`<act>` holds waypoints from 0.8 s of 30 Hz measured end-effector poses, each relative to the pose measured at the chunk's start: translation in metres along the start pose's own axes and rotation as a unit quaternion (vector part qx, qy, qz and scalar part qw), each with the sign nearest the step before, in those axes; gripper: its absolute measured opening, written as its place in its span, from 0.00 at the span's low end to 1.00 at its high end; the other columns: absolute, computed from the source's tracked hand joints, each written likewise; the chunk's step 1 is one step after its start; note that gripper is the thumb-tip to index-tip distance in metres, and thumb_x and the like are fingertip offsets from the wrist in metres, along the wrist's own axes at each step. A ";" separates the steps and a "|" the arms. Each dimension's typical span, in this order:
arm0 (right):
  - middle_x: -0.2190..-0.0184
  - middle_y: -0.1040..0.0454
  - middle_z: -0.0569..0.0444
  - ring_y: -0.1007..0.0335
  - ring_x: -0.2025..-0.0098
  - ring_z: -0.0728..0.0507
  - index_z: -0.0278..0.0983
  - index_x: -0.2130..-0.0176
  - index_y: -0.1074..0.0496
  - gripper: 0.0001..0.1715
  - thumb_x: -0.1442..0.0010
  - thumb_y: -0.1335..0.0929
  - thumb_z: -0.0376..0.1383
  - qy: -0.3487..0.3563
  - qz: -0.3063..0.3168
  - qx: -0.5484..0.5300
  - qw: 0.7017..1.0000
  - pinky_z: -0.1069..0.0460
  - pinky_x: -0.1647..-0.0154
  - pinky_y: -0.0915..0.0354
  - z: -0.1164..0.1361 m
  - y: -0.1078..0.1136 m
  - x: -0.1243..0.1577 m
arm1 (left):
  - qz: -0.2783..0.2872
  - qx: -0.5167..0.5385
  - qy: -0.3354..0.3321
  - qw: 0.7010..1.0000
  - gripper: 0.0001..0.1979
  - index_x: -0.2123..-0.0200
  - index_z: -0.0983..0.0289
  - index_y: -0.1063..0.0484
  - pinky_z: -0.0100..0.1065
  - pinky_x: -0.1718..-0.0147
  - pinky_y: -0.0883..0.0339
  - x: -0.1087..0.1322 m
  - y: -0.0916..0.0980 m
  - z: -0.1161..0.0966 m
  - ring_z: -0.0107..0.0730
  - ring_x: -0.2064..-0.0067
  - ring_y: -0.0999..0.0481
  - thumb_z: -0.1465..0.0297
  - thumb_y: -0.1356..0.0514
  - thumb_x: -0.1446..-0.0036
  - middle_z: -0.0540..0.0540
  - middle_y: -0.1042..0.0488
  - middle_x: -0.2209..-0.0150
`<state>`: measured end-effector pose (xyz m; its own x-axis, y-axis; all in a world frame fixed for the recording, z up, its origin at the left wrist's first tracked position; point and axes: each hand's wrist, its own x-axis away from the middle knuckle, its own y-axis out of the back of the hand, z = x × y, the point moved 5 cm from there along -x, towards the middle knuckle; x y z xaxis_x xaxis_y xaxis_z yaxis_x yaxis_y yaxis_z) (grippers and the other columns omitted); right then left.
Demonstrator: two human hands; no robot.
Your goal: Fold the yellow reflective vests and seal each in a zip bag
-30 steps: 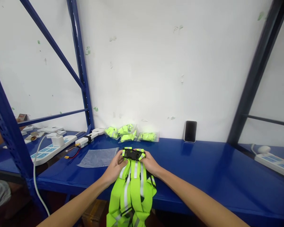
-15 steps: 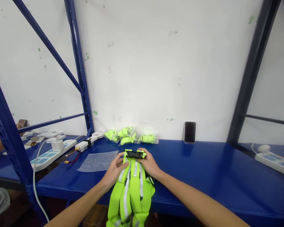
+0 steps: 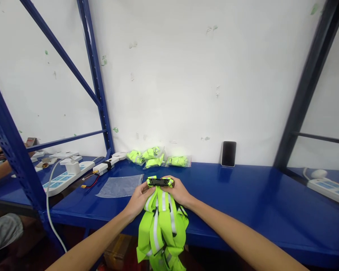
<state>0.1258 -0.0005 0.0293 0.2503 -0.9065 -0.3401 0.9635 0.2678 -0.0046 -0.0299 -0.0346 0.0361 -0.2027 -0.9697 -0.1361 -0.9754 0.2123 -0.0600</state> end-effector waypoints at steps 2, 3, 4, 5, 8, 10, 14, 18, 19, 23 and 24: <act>0.67 0.24 0.54 0.29 0.63 0.41 0.37 0.63 0.26 0.19 0.56 0.25 0.41 -0.029 -0.001 -0.039 0.999 0.48 0.58 0.35 0.001 -0.001 0.002 | 0.000 -0.016 -0.006 1.000 0.16 0.68 0.64 0.27 0.30 0.66 0.34 0.000 0.001 0.000 0.31 0.69 0.27 0.57 0.35 0.51 0.52 0.24 0.70; 0.67 0.24 0.53 0.28 0.64 0.41 0.37 0.63 0.26 0.19 0.55 0.26 0.42 -0.049 -0.002 -0.068 0.997 0.48 0.60 0.35 0.001 -0.002 0.003 | 0.004 -0.029 -0.008 1.000 0.16 0.72 0.64 0.28 0.28 0.70 0.36 0.000 0.001 0.000 0.29 0.72 0.29 0.56 0.36 0.49 0.50 0.26 0.74; 0.67 0.24 0.52 0.28 0.65 0.41 0.36 0.63 0.26 0.19 0.54 0.26 0.43 -0.068 -0.002 -0.095 0.993 0.47 0.61 0.34 0.001 -0.002 0.003 | 0.007 -0.042 -0.010 0.999 0.17 0.76 0.64 0.30 0.27 0.73 0.39 0.000 0.001 0.000 0.27 0.75 0.31 0.55 0.38 0.48 0.49 0.29 0.76; 0.68 0.23 0.52 0.27 0.66 0.41 0.36 0.62 0.26 0.19 0.54 0.26 0.44 -0.082 -0.003 -0.118 0.990 0.47 0.62 0.34 0.001 -0.003 0.004 | 0.012 -0.055 -0.010 0.998 0.19 0.78 0.65 0.31 0.26 0.75 0.42 0.000 0.002 0.000 0.26 0.76 0.34 0.55 0.39 0.47 0.49 0.31 0.78; 0.69 0.23 0.52 0.26 0.67 0.40 0.36 0.62 0.26 0.21 0.55 0.26 0.44 -0.098 -0.004 -0.149 0.984 0.47 0.63 0.33 0.001 -0.003 0.005 | 0.028 -0.082 0.002 0.996 0.21 0.79 0.65 0.31 0.27 0.79 0.46 -0.001 0.001 0.001 0.25 0.79 0.37 0.53 0.41 0.46 0.49 0.33 0.81; 0.68 0.23 0.52 0.27 0.68 0.41 0.36 0.62 0.27 0.22 0.57 0.25 0.43 -0.094 -0.006 -0.137 0.986 0.48 0.64 0.33 0.001 -0.003 0.004 | 0.022 -0.092 0.004 0.996 0.22 0.81 0.65 0.32 0.27 0.80 0.47 -0.001 0.002 0.001 0.25 0.80 0.37 0.54 0.39 0.48 0.49 0.34 0.82; 0.67 0.25 0.55 0.29 0.65 0.42 0.37 0.63 0.27 0.17 0.56 0.26 0.38 -0.017 -0.016 -0.039 0.999 0.49 0.61 0.36 0.003 0.002 0.000 | -0.031 -0.023 -0.013 0.999 0.17 0.76 0.64 0.36 0.27 0.76 0.39 -0.001 0.001 -0.001 0.27 0.76 0.30 0.60 0.33 0.55 0.48 0.28 0.77; 0.65 0.27 0.55 0.32 0.64 0.43 0.38 0.59 0.29 0.18 0.53 0.31 0.32 0.075 -0.053 0.068 0.993 0.50 0.61 0.38 0.009 0.008 0.001 | -0.072 0.069 0.001 0.995 0.25 0.61 0.59 0.40 0.31 0.74 0.33 -0.004 -0.005 0.004 0.31 0.75 0.25 0.66 0.30 0.60 0.48 0.23 0.67; 0.63 0.27 0.54 0.32 0.63 0.43 0.39 0.55 0.30 0.22 0.52 0.32 0.31 0.092 -0.058 0.083 0.991 0.50 0.60 0.38 0.012 0.009 0.002 | -0.082 0.080 0.017 0.993 0.28 0.58 0.58 0.40 0.33 0.73 0.32 -0.005 -0.006 0.008 0.33 0.74 0.24 0.67 0.29 0.61 0.49 0.23 0.67; 0.55 0.29 0.55 0.34 0.54 0.42 0.42 0.52 0.31 0.23 0.48 0.38 0.29 0.136 -0.011 0.124 0.983 0.49 0.51 0.42 0.024 0.003 0.010 | -0.086 0.091 0.061 0.990 0.29 0.56 0.63 0.35 0.34 0.72 0.31 -0.007 -0.009 0.018 0.37 0.73 0.22 0.68 0.29 0.62 0.54 0.22 0.69; 0.55 0.29 0.55 0.35 0.53 0.41 0.42 0.54 0.30 0.22 0.48 0.38 0.29 0.130 0.011 0.130 0.983 0.49 0.50 0.43 0.025 0.001 0.011 | -0.083 0.090 0.057 0.991 0.27 0.57 0.64 0.33 0.33 0.72 0.31 -0.008 -0.008 0.019 0.38 0.73 0.22 0.67 0.29 0.62 0.54 0.22 0.69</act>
<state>0.1316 -0.0183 0.0491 0.2709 -0.7784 -0.5663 0.9583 0.1628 0.2347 -0.0187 -0.0266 0.0193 -0.0587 -0.9983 0.0020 -0.9668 0.0563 -0.2492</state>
